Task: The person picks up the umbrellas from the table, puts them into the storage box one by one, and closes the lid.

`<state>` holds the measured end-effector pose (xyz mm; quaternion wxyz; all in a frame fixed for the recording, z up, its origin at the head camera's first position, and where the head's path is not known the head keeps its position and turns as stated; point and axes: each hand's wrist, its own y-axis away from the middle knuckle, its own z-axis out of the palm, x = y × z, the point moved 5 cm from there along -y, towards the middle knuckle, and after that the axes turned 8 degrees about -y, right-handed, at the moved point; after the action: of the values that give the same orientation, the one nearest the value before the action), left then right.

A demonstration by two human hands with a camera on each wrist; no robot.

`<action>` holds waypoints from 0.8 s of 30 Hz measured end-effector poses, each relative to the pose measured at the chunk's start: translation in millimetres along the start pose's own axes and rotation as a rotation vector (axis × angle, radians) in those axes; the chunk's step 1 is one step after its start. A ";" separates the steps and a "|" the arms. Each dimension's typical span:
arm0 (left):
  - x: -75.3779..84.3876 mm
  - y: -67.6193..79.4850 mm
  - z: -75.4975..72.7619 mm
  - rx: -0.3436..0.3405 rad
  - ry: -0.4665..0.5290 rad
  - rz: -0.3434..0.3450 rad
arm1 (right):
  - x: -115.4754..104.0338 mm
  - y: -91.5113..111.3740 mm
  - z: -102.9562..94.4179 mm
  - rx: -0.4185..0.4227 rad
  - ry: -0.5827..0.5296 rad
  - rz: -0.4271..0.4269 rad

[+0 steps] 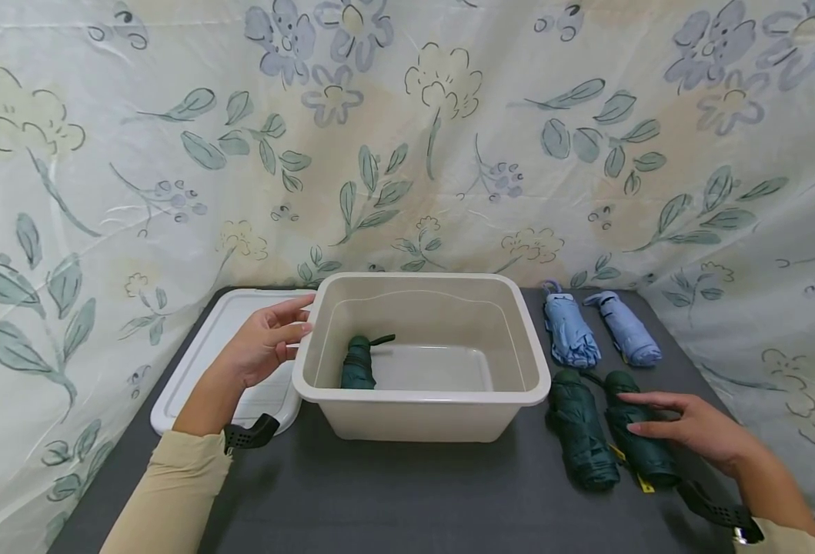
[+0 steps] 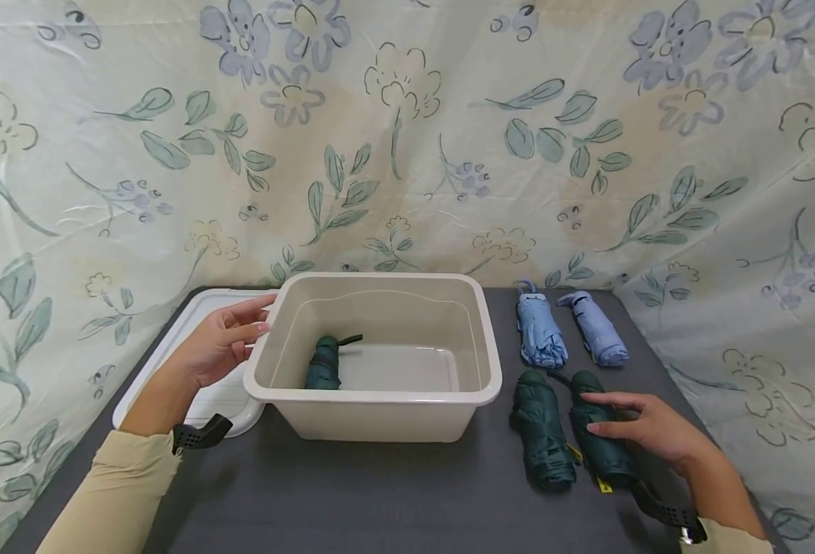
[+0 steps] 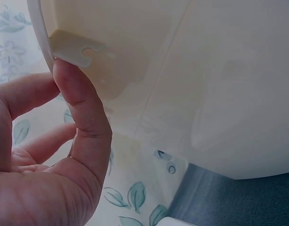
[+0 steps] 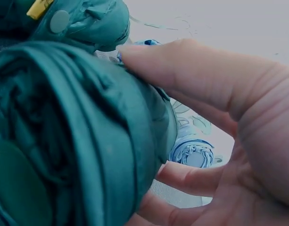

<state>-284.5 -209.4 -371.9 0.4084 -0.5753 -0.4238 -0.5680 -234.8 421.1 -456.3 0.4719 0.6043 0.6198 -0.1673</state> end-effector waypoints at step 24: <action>-1.9 -1.9 -1.3 0.019 0.041 -0.036 | -1.4 -1.5 -1.0 0.023 0.000 0.059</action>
<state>-286.7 -210.2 -373.7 0.4121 -0.5519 -0.4313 -0.5828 -236.9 420.7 -455.3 0.4696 0.6278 0.5997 -0.1604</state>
